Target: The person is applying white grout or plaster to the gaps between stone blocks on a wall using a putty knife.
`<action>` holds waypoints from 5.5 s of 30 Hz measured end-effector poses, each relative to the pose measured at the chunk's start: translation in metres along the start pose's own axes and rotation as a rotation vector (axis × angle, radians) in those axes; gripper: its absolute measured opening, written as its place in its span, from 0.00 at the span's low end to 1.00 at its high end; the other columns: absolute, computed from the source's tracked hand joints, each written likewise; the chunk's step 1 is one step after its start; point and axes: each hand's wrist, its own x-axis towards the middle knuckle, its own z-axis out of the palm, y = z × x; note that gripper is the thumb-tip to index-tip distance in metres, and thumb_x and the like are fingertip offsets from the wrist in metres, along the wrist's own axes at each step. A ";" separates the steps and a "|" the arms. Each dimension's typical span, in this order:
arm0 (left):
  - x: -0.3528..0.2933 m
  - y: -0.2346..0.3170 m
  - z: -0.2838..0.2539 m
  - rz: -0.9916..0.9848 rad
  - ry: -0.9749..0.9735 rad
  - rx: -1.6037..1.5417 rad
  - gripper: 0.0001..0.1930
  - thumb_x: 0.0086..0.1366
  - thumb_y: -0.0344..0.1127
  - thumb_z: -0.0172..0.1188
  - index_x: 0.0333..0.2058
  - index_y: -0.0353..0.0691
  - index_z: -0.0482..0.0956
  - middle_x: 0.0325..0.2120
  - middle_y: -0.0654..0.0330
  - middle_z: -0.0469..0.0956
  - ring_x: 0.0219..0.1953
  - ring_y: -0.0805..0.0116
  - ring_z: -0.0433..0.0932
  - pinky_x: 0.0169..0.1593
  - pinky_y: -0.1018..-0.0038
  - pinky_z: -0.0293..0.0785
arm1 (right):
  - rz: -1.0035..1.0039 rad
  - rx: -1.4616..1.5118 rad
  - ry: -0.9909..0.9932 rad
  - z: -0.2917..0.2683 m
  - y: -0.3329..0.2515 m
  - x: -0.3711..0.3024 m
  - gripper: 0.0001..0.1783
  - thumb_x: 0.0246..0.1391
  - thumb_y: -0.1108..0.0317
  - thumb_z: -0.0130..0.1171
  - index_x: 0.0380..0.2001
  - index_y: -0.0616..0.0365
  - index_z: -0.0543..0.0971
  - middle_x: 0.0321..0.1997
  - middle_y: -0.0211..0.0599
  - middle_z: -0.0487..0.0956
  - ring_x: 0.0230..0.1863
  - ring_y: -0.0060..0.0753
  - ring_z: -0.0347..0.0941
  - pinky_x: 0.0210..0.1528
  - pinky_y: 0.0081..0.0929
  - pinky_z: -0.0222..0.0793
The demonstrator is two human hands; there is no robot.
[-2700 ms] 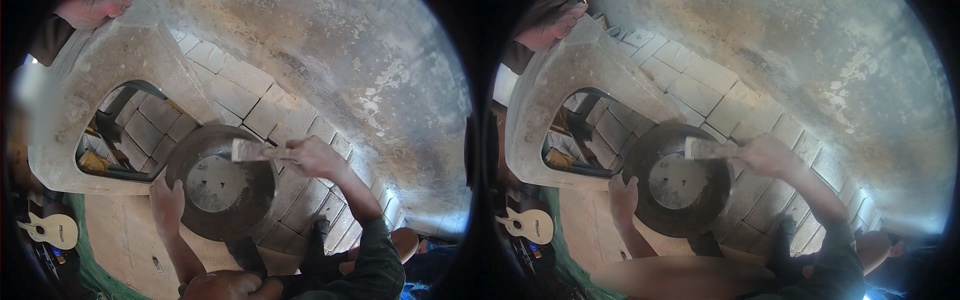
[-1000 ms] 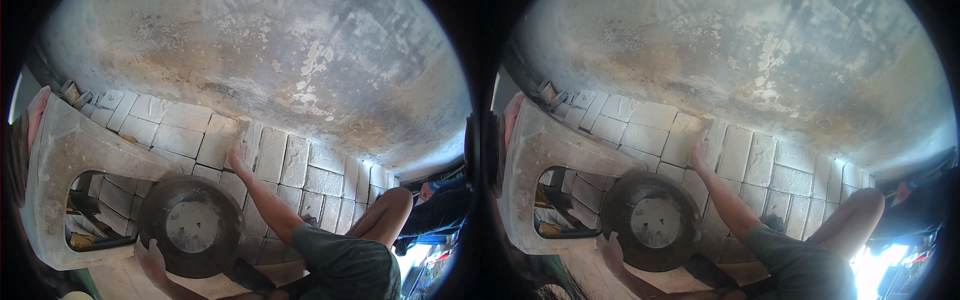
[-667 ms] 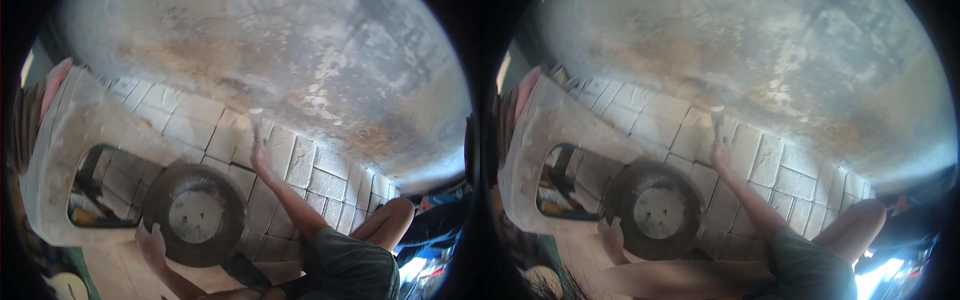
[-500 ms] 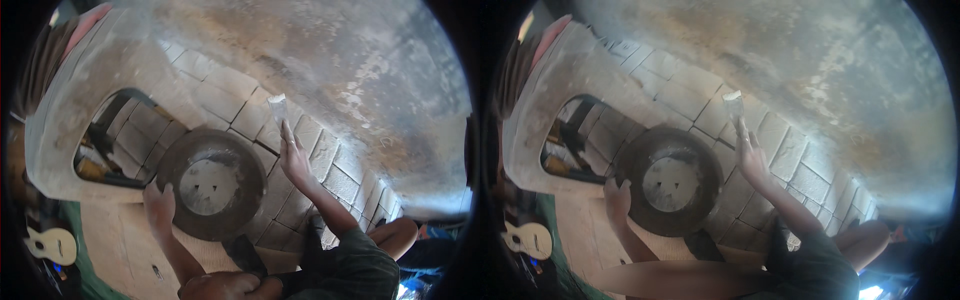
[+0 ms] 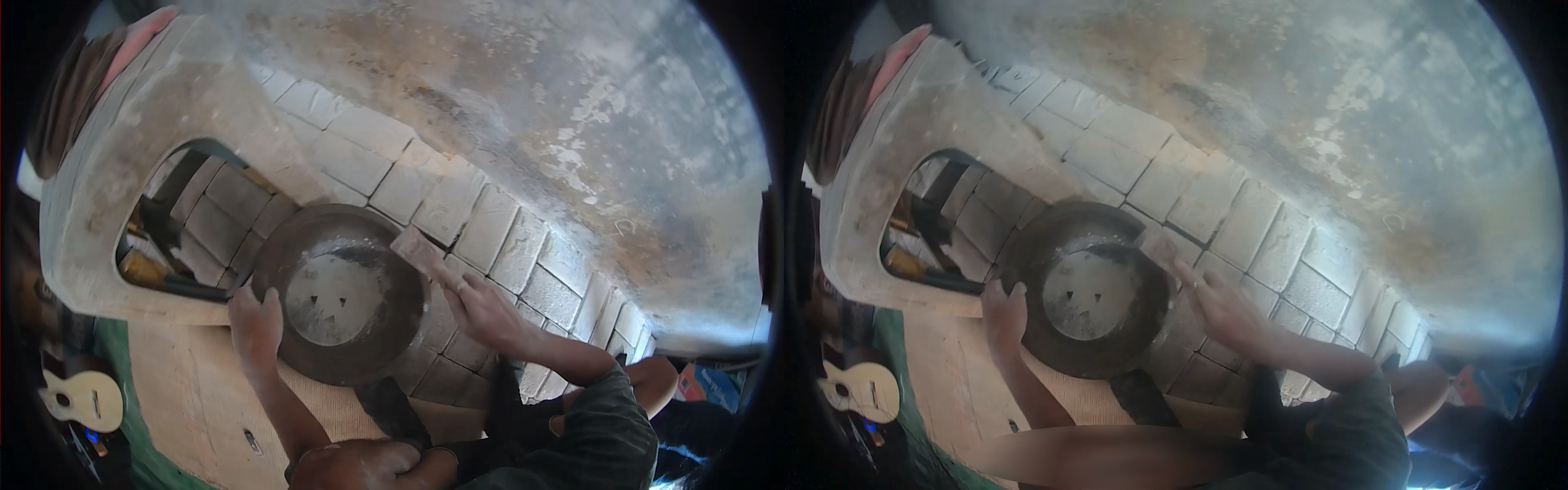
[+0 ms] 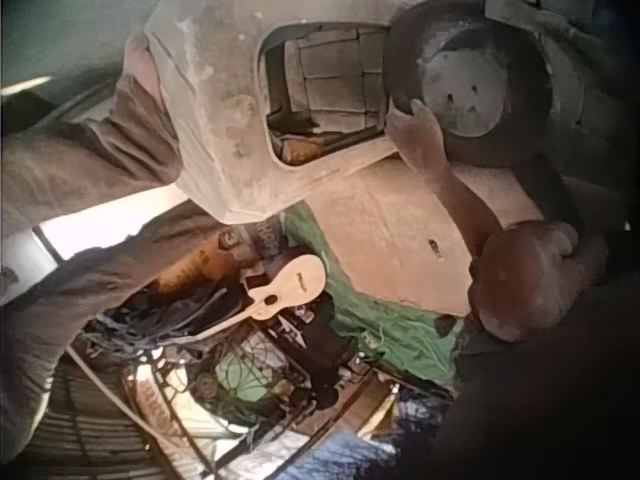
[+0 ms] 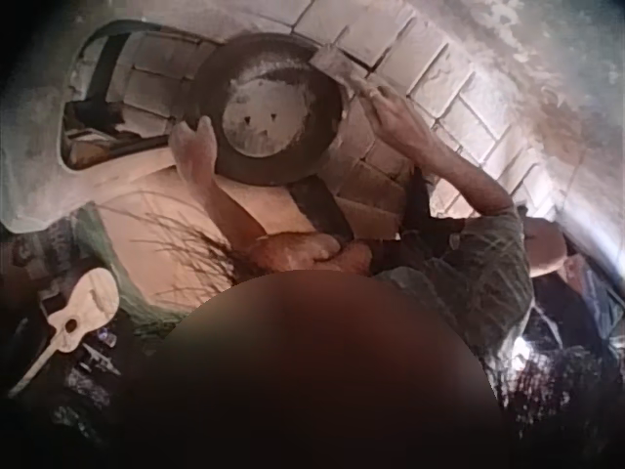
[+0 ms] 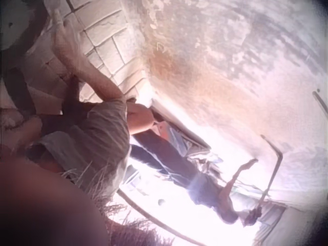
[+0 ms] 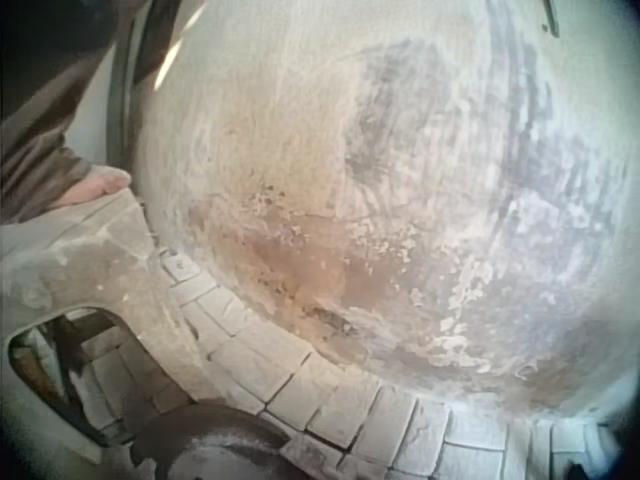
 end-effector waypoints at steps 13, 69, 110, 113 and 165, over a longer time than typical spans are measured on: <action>-0.001 -0.006 0.012 0.014 0.054 0.031 0.25 0.55 0.37 0.50 0.50 0.29 0.66 0.48 0.41 0.66 0.52 0.46 0.64 0.56 0.61 0.59 | 0.462 0.142 0.544 0.070 0.154 0.077 0.25 0.49 0.74 0.42 0.54 0.66 0.63 0.28 0.63 0.74 0.31 0.62 0.71 0.35 0.52 0.65; 0.004 0.000 0.018 0.074 0.108 0.096 0.24 0.58 0.41 0.50 0.47 0.27 0.68 0.45 0.41 0.69 0.49 0.47 0.67 0.52 0.60 0.62 | 0.619 0.150 0.674 0.083 0.153 -0.019 0.26 0.56 0.70 0.37 0.59 0.54 0.58 0.35 0.62 0.72 0.37 0.63 0.69 0.38 0.50 0.64; 0.000 -0.016 0.015 -0.042 0.054 -0.009 0.26 0.60 0.43 0.51 0.50 0.28 0.66 0.46 0.44 0.67 0.51 0.50 0.65 0.55 0.62 0.61 | 0.562 0.174 0.387 0.130 0.072 0.071 0.32 0.49 0.73 0.43 0.61 0.59 0.56 0.39 0.63 0.70 0.39 0.61 0.70 0.42 0.49 0.66; -0.001 -0.015 0.012 -0.056 0.026 -0.006 0.26 0.60 0.43 0.51 0.50 0.28 0.66 0.46 0.44 0.67 0.51 0.50 0.65 0.55 0.62 0.61 | 0.551 0.179 0.370 0.122 0.076 0.083 0.31 0.49 0.73 0.44 0.60 0.61 0.57 0.37 0.63 0.70 0.35 0.61 0.70 0.39 0.49 0.67; -0.015 -0.007 0.009 -0.028 0.120 0.062 0.24 0.59 0.46 0.51 0.44 0.28 0.69 0.43 0.43 0.68 0.49 0.48 0.66 0.53 0.60 0.62 | 0.405 0.176 0.403 0.102 0.111 0.154 0.31 0.48 0.74 0.42 0.59 0.54 0.61 0.29 0.59 0.76 0.33 0.57 0.74 0.35 0.49 0.66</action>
